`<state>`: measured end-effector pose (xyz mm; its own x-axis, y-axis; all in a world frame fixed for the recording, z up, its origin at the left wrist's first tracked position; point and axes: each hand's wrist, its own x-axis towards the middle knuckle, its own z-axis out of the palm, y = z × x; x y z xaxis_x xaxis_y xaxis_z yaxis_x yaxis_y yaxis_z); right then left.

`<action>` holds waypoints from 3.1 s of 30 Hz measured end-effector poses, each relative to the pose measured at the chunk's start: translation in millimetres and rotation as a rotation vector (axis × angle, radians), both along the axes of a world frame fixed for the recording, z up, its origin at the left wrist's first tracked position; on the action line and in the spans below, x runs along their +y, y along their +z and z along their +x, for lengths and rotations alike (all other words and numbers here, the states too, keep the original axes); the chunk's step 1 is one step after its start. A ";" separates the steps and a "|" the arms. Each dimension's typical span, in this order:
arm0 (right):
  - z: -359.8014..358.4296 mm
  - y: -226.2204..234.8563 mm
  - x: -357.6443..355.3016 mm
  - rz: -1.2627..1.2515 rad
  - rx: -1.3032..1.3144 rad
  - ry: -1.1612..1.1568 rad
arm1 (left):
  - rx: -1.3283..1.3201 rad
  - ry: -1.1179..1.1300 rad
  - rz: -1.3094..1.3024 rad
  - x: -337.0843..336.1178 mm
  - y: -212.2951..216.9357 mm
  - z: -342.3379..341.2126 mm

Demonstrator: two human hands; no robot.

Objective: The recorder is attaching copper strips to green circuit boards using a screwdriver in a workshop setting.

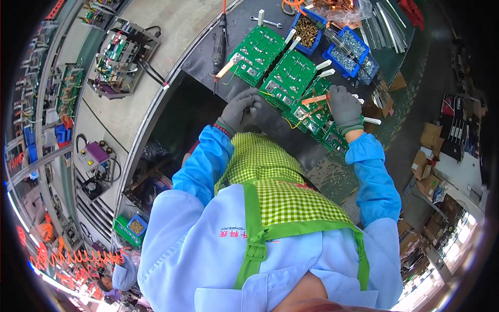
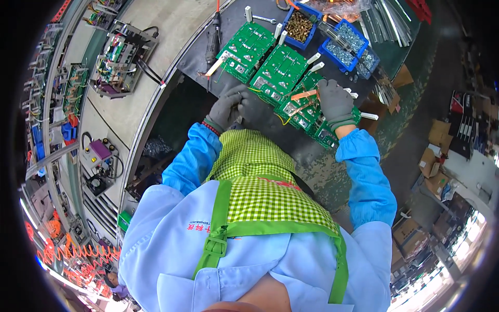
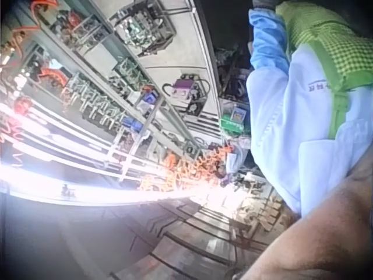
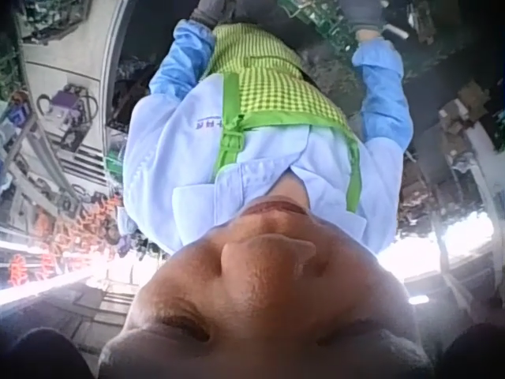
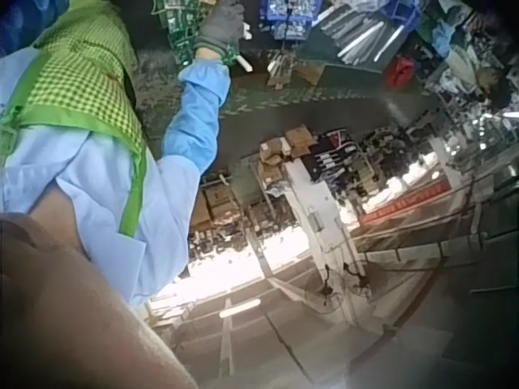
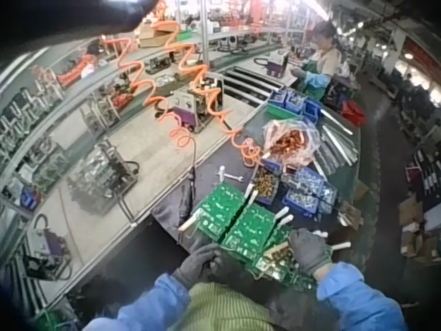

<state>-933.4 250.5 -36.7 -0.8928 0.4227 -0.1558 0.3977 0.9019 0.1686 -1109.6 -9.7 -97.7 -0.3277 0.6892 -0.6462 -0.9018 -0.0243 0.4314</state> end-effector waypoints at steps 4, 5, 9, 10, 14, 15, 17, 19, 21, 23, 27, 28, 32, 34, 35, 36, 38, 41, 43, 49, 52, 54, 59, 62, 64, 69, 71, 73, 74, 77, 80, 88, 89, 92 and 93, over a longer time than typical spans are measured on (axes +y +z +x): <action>6.2 4.6 -5.3 0.046 0.084 -0.022 | 0.106 0.081 0.023 -10.7 -3.9 -1.1; 4.7 -3.2 -3.3 0.053 0.089 0.001 | 0.110 0.084 0.019 -10.8 -7.2 -6.3; -9.6 -1.5 3.5 0.131 0.142 0.092 | 0.173 0.018 -0.059 6.1 -24.1 -22.0; -10.2 -1.6 4.9 0.116 0.055 0.078 | 0.137 0.023 -0.062 11.0 -29.0 -22.2; -12.4 28.7 -4.3 0.013 -0.121 -0.010 | -0.040 0.212 -0.014 22.5 -36.6 -17.4; -14.9 30.3 -3.2 0.016 -0.127 -0.012 | -0.046 0.210 -0.011 24.8 -37.5 -21.9; -17.1 32.0 2.9 -0.131 0.015 -0.027 | -0.123 0.258 0.054 30.9 -42.5 -33.7; -13.9 43.6 6.1 -0.240 0.153 -0.046 | -0.217 0.293 0.149 36.4 -54.6 -30.2; -14.9 57.6 -1.9 -0.353 0.294 -0.065 | -0.306 0.331 0.242 35.5 -61.1 -30.0; -21.7 68.9 -18.8 -0.766 0.559 -0.202 | -0.397 0.245 0.176 34.1 -59.9 -35.3; -28.9 54.3 -52.2 -1.420 0.587 -0.497 | -0.479 0.236 0.238 36.7 -59.5 -42.7; -42.8 64.2 -69.3 -1.462 0.620 -0.549 | -0.509 0.210 0.264 39.8 -58.3 -40.6; -58.3 25.5 -82.9 -1.388 0.649 -0.390 | -0.573 0.189 0.276 46.5 -58.1 -41.0; -69.1 6.6 -99.4 -1.532 0.698 -0.470 | -0.579 0.181 0.292 42.4 -56.9 -46.1; -75.1 -0.2 -106.1 -1.675 0.747 -0.551 | -0.566 0.166 0.271 39.9 -56.7 -48.9; -81.0 -4.6 -109.4 -1.717 0.748 -0.544 | -0.555 0.149 0.248 37.2 -54.9 -51.6; -94.0 -9.8 -119.4 -1.748 0.817 -0.597 | -0.531 0.145 0.203 41.8 -51.3 -54.3; -100.2 -22.9 -122.4 -1.484 0.828 -0.416 | -0.536 0.154 0.238 36.8 -56.6 -50.3; -103.1 -25.4 -123.6 -1.175 0.767 -0.205 | -0.507 0.180 0.252 39.0 -37.7 -45.3; -113.0 -39.2 -134.1 -0.702 0.664 0.116 | -0.409 0.143 0.302 25.3 -43.7 -46.3; -115.9 -46.1 -130.8 -0.628 0.632 0.149 | -0.355 0.109 0.213 25.6 -35.4 -49.4; -118.6 -43.1 -128.6 -0.614 0.586 0.198 | -0.305 0.083 0.233 27.6 -29.7 -50.8; -126.1 -35.9 -134.8 -0.526 0.602 0.308 | -0.252 0.000 0.206 27.5 -37.0 -57.9; -124.6 -39.5 -145.2 -0.347 0.519 0.262 | 0.107 -0.135 0.217 20.3 -63.4 -59.1; -122.2 -42.4 -142.3 -0.298 0.466 0.219 | 1.203 -0.441 0.216 18.6 -53.6 -65.3; -121.6 -2.9 -124.6 -0.393 0.368 0.223 | 1.675 -0.529 0.123 25.0 -44.0 -77.1; -116.9 38.4 -106.9 -0.504 0.411 0.204 | 0.261 -0.320 -0.081 26.5 -35.7 -73.1; -111.3 72.2 -58.4 -0.503 0.526 0.070 | 0.269 -0.298 -0.152 24.6 -12.1 -77.9; -99.3 84.0 -23.9 -0.502 0.586 -0.030 | 0.312 -0.328 -0.157 27.4 -13.2 -74.9; -70.7 77.5 90.2 -0.267 0.647 -0.194 | 0.398 -0.290 -0.204 41.0 -11.8 -76.6; -16.7 30.4 205.9 -0.253 0.558 -0.344 | 0.413 -0.351 -0.154 43.3 -10.4 -81.0; 2.0 -103.1 311.9 -0.385 -0.020 -0.513 | 0.406 -0.321 -0.150 50.0 -15.5 -91.3; -7.7 -106.5 307.0 -0.382 -0.004 -0.530 | 0.246 -0.249 -0.218 53.9 -7.1 -91.1; -7.4 -129.9 311.5 -0.236 -0.068 -0.346 | 0.092 -0.179 -0.342 49.3 -23.3 -77.9; -4.0 -147.7 305.5 -0.145 0.007 -0.309 | -0.028 -0.188 -0.434 53.8 2.5 -83.2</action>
<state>-937.4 556.1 -184.5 -0.7275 0.6470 -0.2284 0.6563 0.7533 0.0434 -1192.8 44.2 -95.1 -0.2011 0.3987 -0.8948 -0.8850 0.3177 0.3405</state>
